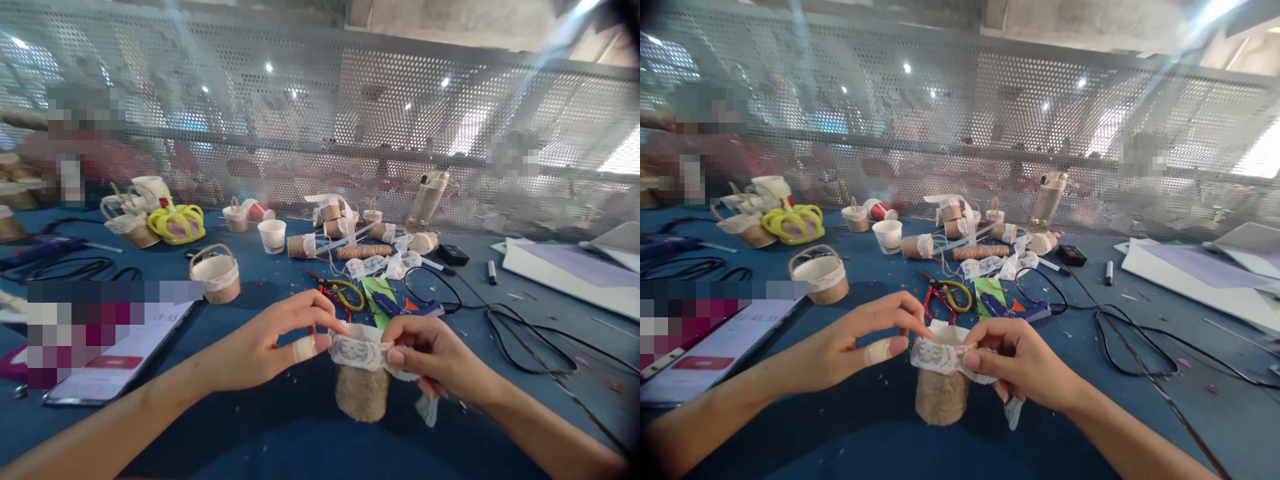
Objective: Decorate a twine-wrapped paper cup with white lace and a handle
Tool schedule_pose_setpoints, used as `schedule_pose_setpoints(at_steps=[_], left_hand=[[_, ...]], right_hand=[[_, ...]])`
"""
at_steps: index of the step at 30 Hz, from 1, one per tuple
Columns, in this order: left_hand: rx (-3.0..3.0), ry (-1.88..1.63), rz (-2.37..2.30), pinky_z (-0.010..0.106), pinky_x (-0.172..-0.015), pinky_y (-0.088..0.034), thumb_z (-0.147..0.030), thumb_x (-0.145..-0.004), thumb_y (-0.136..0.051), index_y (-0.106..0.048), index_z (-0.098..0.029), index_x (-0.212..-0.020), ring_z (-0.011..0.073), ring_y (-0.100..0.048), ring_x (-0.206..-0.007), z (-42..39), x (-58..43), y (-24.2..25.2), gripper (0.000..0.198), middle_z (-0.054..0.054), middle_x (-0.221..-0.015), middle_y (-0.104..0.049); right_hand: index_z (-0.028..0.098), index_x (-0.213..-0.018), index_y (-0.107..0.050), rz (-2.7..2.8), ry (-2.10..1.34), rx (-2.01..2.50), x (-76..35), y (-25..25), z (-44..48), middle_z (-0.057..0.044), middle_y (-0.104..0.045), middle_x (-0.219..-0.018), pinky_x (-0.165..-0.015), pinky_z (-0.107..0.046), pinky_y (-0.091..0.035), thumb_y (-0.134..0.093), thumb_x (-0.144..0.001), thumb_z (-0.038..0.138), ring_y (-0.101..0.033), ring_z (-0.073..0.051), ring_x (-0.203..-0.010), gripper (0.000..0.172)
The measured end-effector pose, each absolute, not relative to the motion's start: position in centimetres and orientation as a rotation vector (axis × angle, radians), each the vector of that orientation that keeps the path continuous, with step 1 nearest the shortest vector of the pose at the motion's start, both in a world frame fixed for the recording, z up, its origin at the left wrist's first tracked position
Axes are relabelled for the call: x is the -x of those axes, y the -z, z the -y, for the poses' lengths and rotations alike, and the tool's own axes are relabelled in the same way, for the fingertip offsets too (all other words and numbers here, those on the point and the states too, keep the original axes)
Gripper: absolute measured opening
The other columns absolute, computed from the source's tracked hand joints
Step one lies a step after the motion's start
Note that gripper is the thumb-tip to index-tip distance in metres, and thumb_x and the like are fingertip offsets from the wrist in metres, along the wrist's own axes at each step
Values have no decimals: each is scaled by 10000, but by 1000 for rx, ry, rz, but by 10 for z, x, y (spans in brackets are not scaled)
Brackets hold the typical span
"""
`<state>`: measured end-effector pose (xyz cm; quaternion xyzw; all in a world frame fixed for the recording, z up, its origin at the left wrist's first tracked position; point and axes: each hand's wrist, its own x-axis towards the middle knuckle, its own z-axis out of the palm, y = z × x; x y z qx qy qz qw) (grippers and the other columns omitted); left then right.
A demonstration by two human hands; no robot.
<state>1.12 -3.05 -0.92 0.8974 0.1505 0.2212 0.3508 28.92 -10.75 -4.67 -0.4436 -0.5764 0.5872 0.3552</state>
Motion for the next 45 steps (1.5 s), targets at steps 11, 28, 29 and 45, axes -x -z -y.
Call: schedule_pose_setpoints(at_steps=[11, 28, 29, 45], left_hand=[[-2116, -558, -435, 293, -893, -487, -305, -1006, -596, -659, -177, -895, 185, -656, -950, 35, -20, 23, 181, 34, -991, -711], [-2410, -746, -498, 234, -811, -429, -200, -1011, -576, -666, -186, -924, 142, -595, -839, 33, -14, 23, 125, -7, -912, -694], [-2400, -748, -494, 232, -808, -430, -208, -1010, -579, -665, -184, -926, 142, -594, -837, 34, -14, 22, 123, -6, -917, -694], [-2040, -621, -467, 244, -779, -447, -278, -1018, -552, -630, -165, -853, 144, -579, -824, 36, -12, 14, 214, 5, -874, -627]], right_hand=[[165, -1074, -682, 1499, -1443, 1208, -277, 47, 112, 87, -537, -487, -308, -79, -292, -739, -887, 464, -471, -32, -338, 357], [176, -999, -700, 1297, -1679, 637, -288, 57, 118, 1, -715, -560, -409, -123, -511, -714, -945, 291, -654, -87, -418, 127], [184, -1044, -686, 1301, -1688, 650, -288, 56, 118, 2, -724, -575, -414, -127, -519, -714, -946, 283, -662, -90, -425, 142], [149, -1153, -602, 1434, -1526, 955, -280, 48, 115, 27, -705, -598, -440, -127, -546, -736, -920, 349, -624, -64, -438, 335]])
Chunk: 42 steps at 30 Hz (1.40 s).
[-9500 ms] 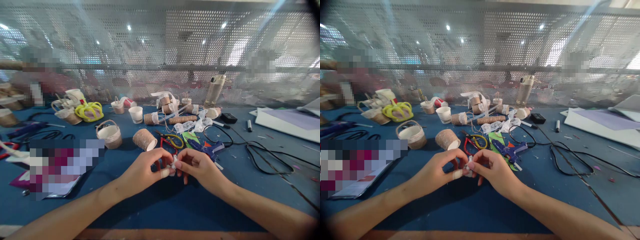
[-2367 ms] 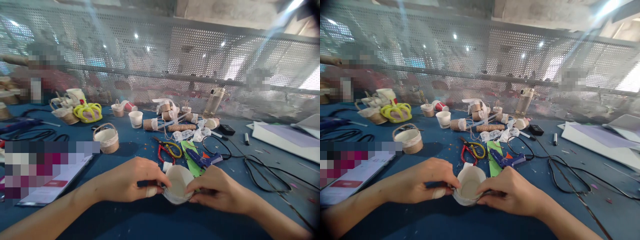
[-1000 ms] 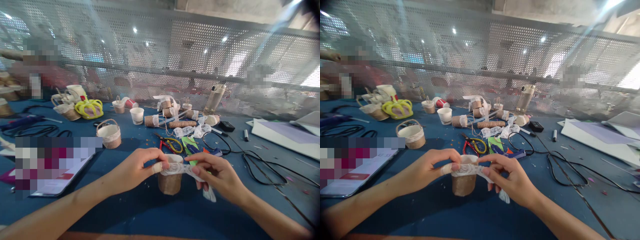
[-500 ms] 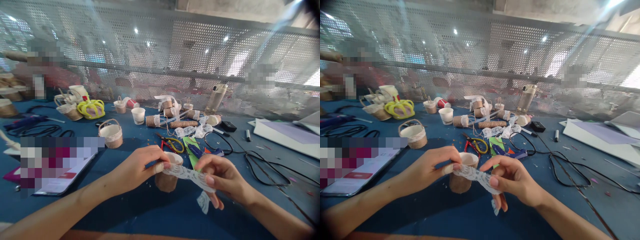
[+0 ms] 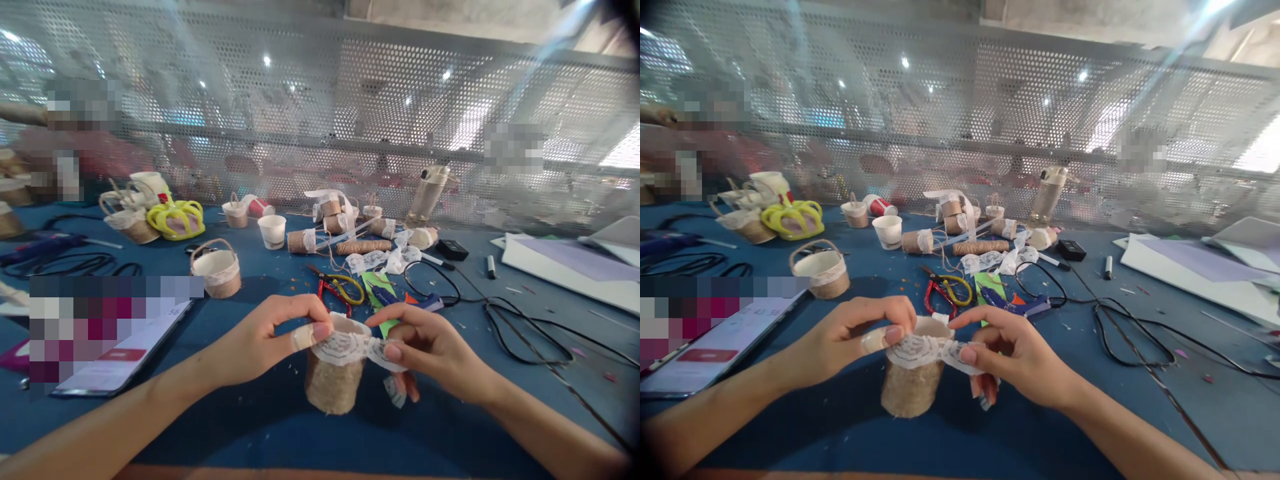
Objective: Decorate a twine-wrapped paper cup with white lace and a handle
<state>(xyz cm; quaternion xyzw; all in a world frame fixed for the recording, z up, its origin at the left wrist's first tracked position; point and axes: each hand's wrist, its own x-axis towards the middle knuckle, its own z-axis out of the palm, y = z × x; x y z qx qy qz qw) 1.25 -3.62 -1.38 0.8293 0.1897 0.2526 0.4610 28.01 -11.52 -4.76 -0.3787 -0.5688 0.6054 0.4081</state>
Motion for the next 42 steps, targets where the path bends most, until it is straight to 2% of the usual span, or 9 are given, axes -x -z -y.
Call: schedule_pose_setpoints(at_steps=[12, 18, 24, 29, 33, 37, 39, 42], left_hand=[[-1878, -571, -325, 269, -769, -434, -380, -1024, -560, -630, -160, -888, 168, -551, -861, 38, -13, 19, 267, 29, -918, -599], [-1848, -553, -285, 274, -750, -429, -413, -1016, -569, -617, -148, -846, 164, -540, -818, 40, -12, 18, 320, 28, -870, -592], [-1837, -514, -230, 297, -765, -441, -435, -1012, -566, -606, -154, -844, 184, -550, -834, 39, -14, 18, 330, 29, -843, -585], [-1835, -457, -275, 302, -759, -457, -487, -1005, -552, -605, -158, -849, 185, -559, -817, 41, -15, 17, 368, 38, -853, -603], [-1885, -500, -366, 334, -856, -493, -398, -1037, -511, -653, -162, -991, 216, -613, -959, 38, -15, 20, 280, 77, -1014, -660], [-2127, -706, -380, 354, -1031, -445, -216, -1037, -500, -669, -191, -1103, 221, -582, -1161, 36, -15, 21, 182, 80, -1179, -645], [-2221, -812, -418, 320, -996, -459, -176, -1035, -491, -677, -204, -1113, 198, -591, -1125, 39, -15, 20, 204, 70, -1180, -629], [-2284, -894, -488, 236, -762, -497, -187, -1024, -530, -687, -217, -1124, 141, -612, -890, 46, -17, 19, 188, 55, -1136, -630]], right_hand=[[162, -1105, -666, 1407, -1592, 897, -278, 56, 116, 14, -700, -629, -449, -149, -562, -759, -899, 342, -639, -73, -468, 288], [142, -979, -716, 1365, -1563, 862, -275, 54, 118, 16, -679, -569, -424, -127, -541, -801, -855, 332, -633, -71, -441, 242], [126, -1020, -739, 1414, -1560, 862, -274, 54, 121, -4, -687, -588, -429, -148, -542, -804, -847, 332, -620, -76, -441, 277], [116, -889, -727, 1423, -1569, 903, -272, 57, 123, -14, -671, -584, -435, -163, -545, -789, -857, 377, -626, -85, -460, 269], [128, -866, -684, 1406, -1556, 973, -271, 57, 122, -2, -666, -561, -423, -163, -530, -777, -866, 410, -599, -76, -424, 297], [134, -860, -671, 1376, -1545, 1037, -270, 54, 120, 19, -644, -548, -414, -143, -499, -775, -867, 413, -577, -65, -421, 299], [138, -863, -669, 1352, -1547, 1067, -269, 53, 120, 29, -631, -540, -408, -142, -486, -775, -865, 423, -564, -63, -412, 303], [143, -872, -671, 1340, -1547, 1083, -267, 53, 121, 34, -626, -540, -410, -149, -483, -775, -859, 438, -558, -64, -410, 313]])
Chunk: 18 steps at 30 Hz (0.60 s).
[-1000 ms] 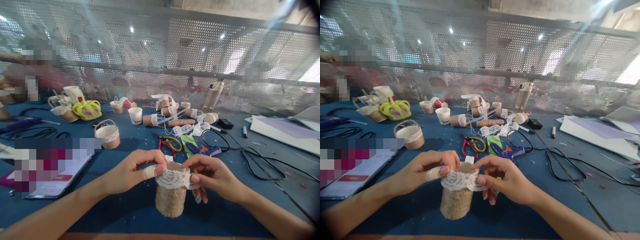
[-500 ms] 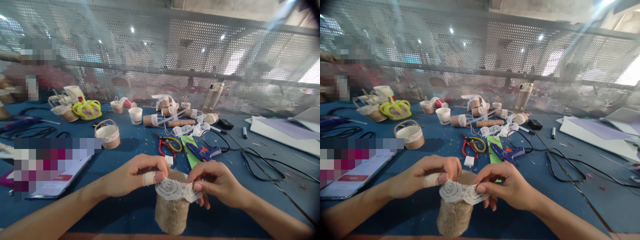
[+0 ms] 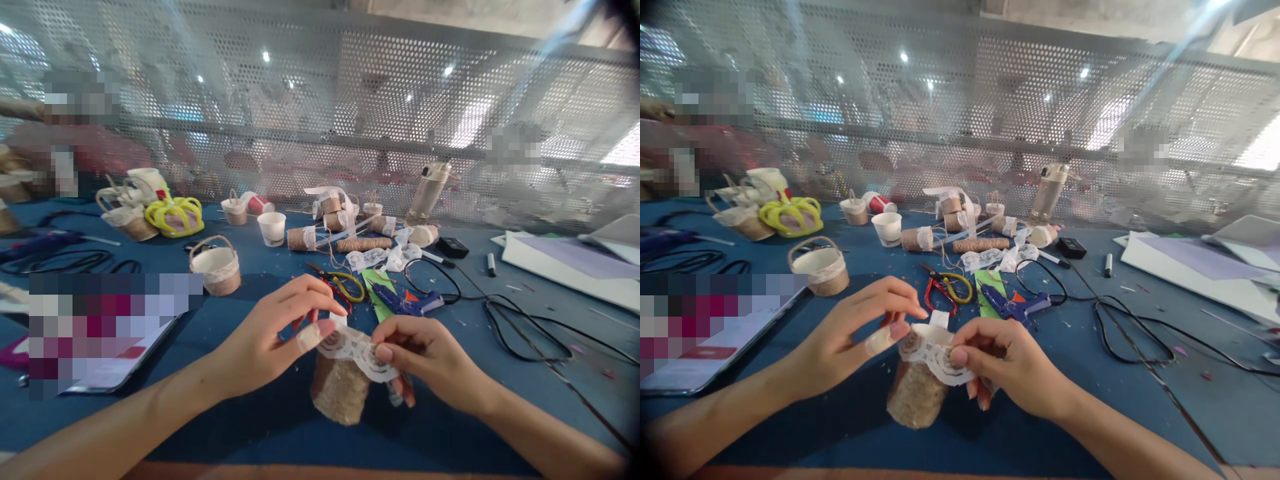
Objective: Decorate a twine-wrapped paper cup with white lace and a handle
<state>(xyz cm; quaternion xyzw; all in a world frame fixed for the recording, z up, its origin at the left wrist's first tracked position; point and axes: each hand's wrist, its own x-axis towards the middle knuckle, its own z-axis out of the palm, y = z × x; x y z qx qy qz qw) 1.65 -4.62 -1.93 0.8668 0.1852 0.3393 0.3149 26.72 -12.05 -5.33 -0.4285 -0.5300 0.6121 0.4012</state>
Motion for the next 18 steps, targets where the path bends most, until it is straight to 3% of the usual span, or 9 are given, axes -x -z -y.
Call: schedule_pose_setpoints(at_steps=[2, 5, 7, 10, 18], left_hand=[[-2318, -892, -462, 218, -692, -480, -200, -1005, -579, -695, -218, -1125, 132, -614, -833, 51, -18, 20, 169, 44, -1092, -661], [-2363, -774, -376, 244, -775, -488, -235, -990, -615, -693, -204, -1160, 167, -646, -914, 54, -20, 23, 190, 52, -1077, -712], [-2367, -675, -386, 247, -721, -477, -290, -982, -629, -696, -189, -1119, 164, -641, -829, 54, -21, 25, 183, 48, -996, -728], [-2300, -586, -501, 227, -606, -429, -355, -976, -627, -683, -174, -955, 129, -566, -672, 53, -22, 26, 191, 14, -834, -674], [-2129, -506, -607, 243, -627, -403, -424, -980, -582, -584, -170, -822, 136, -513, -701, 48, -22, 18, 300, -7, -789, -577]], right_hand=[[144, -881, -674, 1352, -1544, 1089, -266, 54, 121, 33, -629, -545, -413, -151, -483, -769, -863, 445, -564, -67, -416, 316], [143, -906, -683, 1388, -1528, 1106, -264, 54, 122, 32, -634, -552, -417, -153, -477, -751, -879, 447, -568, -68, -415, 313], [139, -901, -689, 1413, -1517, 1109, -262, 54, 121, 35, -626, -546, -417, -150, -472, -748, -882, 440, -560, -63, -408, 307], [138, -901, -697, 1427, -1513, 1085, -261, 53, 121, 41, -615, -541, -419, -144, -472, -746, -888, 422, -549, -55, -404, 288], [154, -1014, -691, 1401, -1428, 988, -265, 49, 123, 36, -641, -564, -415, -139, -474, -756, -894, 362, -543, -50, -403, 248]])
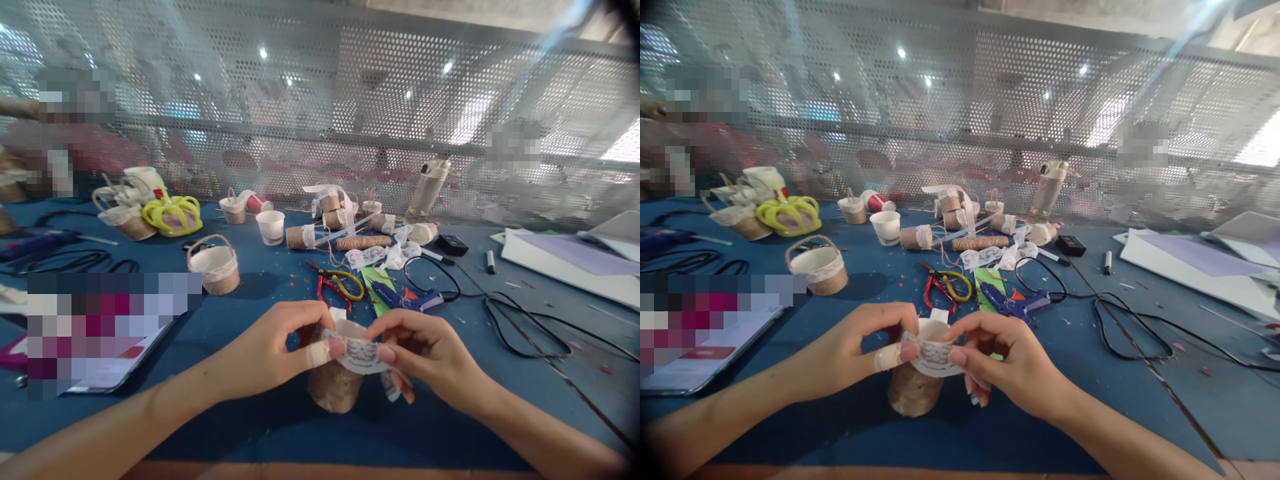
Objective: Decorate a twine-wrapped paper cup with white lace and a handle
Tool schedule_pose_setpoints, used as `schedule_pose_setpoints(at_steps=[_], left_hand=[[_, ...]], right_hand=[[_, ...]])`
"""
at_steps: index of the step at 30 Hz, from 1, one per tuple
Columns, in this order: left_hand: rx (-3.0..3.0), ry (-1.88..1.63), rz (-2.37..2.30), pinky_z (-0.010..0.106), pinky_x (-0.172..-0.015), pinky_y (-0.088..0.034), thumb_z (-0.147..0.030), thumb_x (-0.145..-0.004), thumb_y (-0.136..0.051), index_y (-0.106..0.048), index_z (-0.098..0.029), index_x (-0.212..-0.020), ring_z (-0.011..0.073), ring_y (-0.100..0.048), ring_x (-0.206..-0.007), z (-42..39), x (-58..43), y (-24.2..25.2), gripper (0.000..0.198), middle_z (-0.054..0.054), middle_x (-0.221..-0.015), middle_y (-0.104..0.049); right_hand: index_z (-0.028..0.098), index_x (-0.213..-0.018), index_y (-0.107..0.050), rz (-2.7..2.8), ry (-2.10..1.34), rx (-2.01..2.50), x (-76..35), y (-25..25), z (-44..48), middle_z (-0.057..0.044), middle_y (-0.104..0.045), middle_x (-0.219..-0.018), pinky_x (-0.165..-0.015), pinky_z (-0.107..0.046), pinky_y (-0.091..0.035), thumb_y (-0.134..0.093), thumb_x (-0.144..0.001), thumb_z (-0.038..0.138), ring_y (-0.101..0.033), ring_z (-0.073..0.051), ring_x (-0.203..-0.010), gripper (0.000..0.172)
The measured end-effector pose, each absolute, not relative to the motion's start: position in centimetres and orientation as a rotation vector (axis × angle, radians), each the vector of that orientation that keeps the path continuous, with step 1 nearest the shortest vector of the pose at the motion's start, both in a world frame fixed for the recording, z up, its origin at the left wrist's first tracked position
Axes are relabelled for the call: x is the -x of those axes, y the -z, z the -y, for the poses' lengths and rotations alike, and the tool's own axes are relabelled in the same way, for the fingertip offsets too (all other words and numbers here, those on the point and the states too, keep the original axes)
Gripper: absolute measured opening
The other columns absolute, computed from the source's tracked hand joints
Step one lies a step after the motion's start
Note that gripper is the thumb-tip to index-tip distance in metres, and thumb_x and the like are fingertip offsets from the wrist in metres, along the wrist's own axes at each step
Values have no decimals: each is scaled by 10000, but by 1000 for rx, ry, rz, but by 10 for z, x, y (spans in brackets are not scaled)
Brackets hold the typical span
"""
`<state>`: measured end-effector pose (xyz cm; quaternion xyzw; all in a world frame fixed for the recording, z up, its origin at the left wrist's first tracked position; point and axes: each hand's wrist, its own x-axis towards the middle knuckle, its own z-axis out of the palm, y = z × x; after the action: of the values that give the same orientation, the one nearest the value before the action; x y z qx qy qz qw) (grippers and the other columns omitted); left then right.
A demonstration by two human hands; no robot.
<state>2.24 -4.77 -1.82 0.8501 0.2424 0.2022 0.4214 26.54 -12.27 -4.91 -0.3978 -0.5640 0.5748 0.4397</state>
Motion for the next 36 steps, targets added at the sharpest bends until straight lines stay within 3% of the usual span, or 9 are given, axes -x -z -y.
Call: schedule_pose_setpoints(at_steps=[6, 11, 18, 25, 30, 36], left_hand=[[-2067, -508, -549, 230, -605, -365, -401, -962, -604, -540, -170, -787, 122, -467, -674, 45, -22, 19, 297, -28, -753, -517], [-2049, -487, -531, 236, -619, -357, -498, -955, -602, -528, -171, -777, 134, -462, -701, 45, -21, 21, 380, -21, -773, -520], [-2054, -481, -409, 239, -667, -371, -471, -1005, -544, -519, -173, -794, 136, -479, -731, 41, -21, 24, 365, -17, -794, -525], [-2103, -439, -368, 271, -756, -447, -420, -1055, -453, -567, -174, -910, 165, -543, -819, 42, -22, 24, 307, 22, -916, -581], [-2305, -601, -328, 341, -986, -445, -261, -1057, -457, -604, -193, -1136, 219, -568, -1110, 44, -20, 26, 181, 91, -1166, -609], [-2416, -645, -355, 285, -917, -466, -213, -1034, -498, -599, -207, -1188, 186, -608, -1044, 48, -21, 24, 185, 67, -1162, -630]], right_hand=[[156, -1044, -700, 1427, -1355, 995, -267, 49, 124, 36, -627, -582, -416, -149, -495, -766, -884, 352, -557, -62, -421, 262], [154, -1062, -722, 1452, -1370, 1014, -265, 51, 122, 34, -614, -590, -416, -164, -514, -783, -859, 393, -546, -69, -433, 319], [135, -922, -736, 1446, -1419, 1008, -264, 51, 122, 19, -602, -597, -420, -166, -526, -785, -846, 426, -544, -72, -464, 305], [142, -851, -686, 1393, -1459, 977, -265, 53, 122, 29, -615, -582, -411, -150, -500, -788, -856, 376, -548, -57, -423, 255], [139, -854, -688, 1380, -1470, 990, -265, 53, 122, 36, -600, -567, -404, -150, -484, -774, -870, 385, -534, -56, -415, 261], [137, -860, -684, 1390, -1447, 1024, -263, 52, 122, 50, -581, -554, -421, -139, -487, -765, -883, 370, -528, -47, -422, 247]])
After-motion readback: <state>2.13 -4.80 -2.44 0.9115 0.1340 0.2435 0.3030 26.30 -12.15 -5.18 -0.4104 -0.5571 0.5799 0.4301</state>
